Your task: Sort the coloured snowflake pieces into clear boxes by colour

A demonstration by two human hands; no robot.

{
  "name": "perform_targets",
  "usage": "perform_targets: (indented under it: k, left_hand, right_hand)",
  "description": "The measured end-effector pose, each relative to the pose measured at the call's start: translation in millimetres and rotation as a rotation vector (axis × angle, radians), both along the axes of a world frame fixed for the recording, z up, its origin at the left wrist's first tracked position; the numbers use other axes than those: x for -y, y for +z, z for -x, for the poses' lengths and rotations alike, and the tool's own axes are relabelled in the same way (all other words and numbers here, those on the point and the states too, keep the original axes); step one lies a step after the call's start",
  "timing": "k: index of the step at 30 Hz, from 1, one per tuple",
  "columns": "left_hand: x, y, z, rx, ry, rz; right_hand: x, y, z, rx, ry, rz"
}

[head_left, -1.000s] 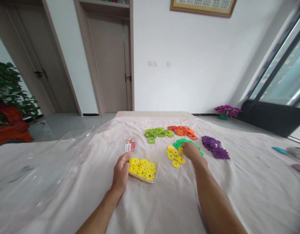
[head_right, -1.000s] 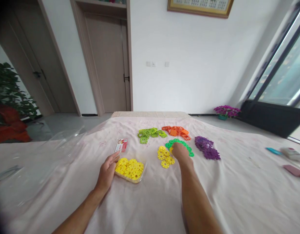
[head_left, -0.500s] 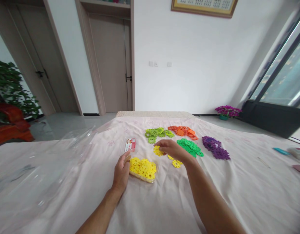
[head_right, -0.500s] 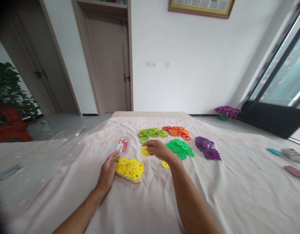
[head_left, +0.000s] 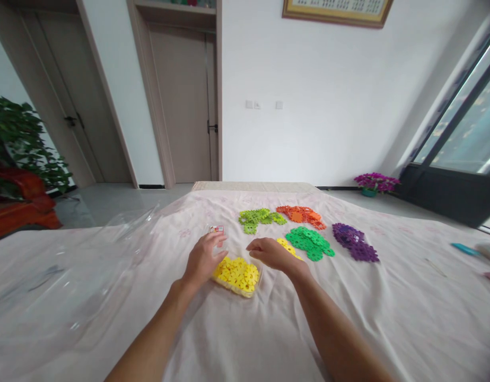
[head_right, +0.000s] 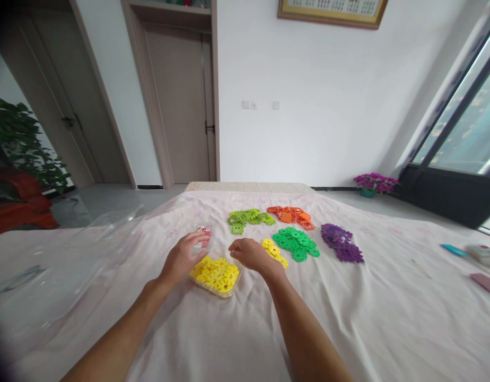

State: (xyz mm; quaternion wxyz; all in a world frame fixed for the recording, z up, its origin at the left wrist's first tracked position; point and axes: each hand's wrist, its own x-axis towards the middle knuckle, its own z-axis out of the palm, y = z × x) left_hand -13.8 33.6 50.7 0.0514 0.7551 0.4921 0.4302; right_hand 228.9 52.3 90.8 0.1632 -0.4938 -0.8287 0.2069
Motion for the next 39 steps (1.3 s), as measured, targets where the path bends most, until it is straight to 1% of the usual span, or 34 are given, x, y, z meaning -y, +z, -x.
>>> perform_targets:
  k: [3,6,12,17,20,22,25,29,32,35,36,37,39]
  left_hand:
    - [-17,14.2,-1,-0.220,-0.135,0.049]
    - [-31,18.1,-5,-0.310,-0.228,0.109]
    - [-47,17.2,-10,-0.328,-0.294,0.137]
    - [-50,17.2,-3,-0.288,-0.323,0.146]
    - [-48,13.0,3,-0.230,-0.246,0.132]
    - [-47,9.3,7,-0.175,-0.142,0.115]
    - [-49,4.7,19,-0.070,0.074,0.094]
    - [-48,-0.6,45,0.075,0.408,0.129]
    - [-37,-8.6,59,0.083,0.563,0.148]
    - [-20,-20.9,59,0.014,0.721,0.073]
    - [-14,-25.1,56,0.018,0.735,0.049]
    - [-9,-29.0,53,0.040,0.706,0.035]
    - [-2,-35.0,46,0.140,0.571,0.020]
  right_hand:
    - [0,-2.7,3,0.041,0.025,0.002]
    - [1,-1.9,5,0.056,0.022,0.006]
    - [0,-2.5,5,0.041,0.013,0.008]
    - [-4,-5.7,1,0.029,0.002,0.000]
    - [-6,-7.5,-1,0.025,0.002,-0.003]
    - [-7,-7.9,-1,0.022,-0.002,-0.005]
    - [-5,-6.1,-2,0.009,-0.008,0.011]
    - [-8,-0.7,-12,-0.045,-0.015,0.026]
    - [-17,1.8,-34,-0.072,-0.099,-0.004]
    - [-28,0.6,-63,0.011,-0.257,-0.081]
    - [-31,-0.9,-72,0.064,-0.316,-0.094]
    - [-33,-2.8,-80,0.122,-0.374,-0.097]
    - [-37,-8.2,-93,0.223,-0.477,-0.086]
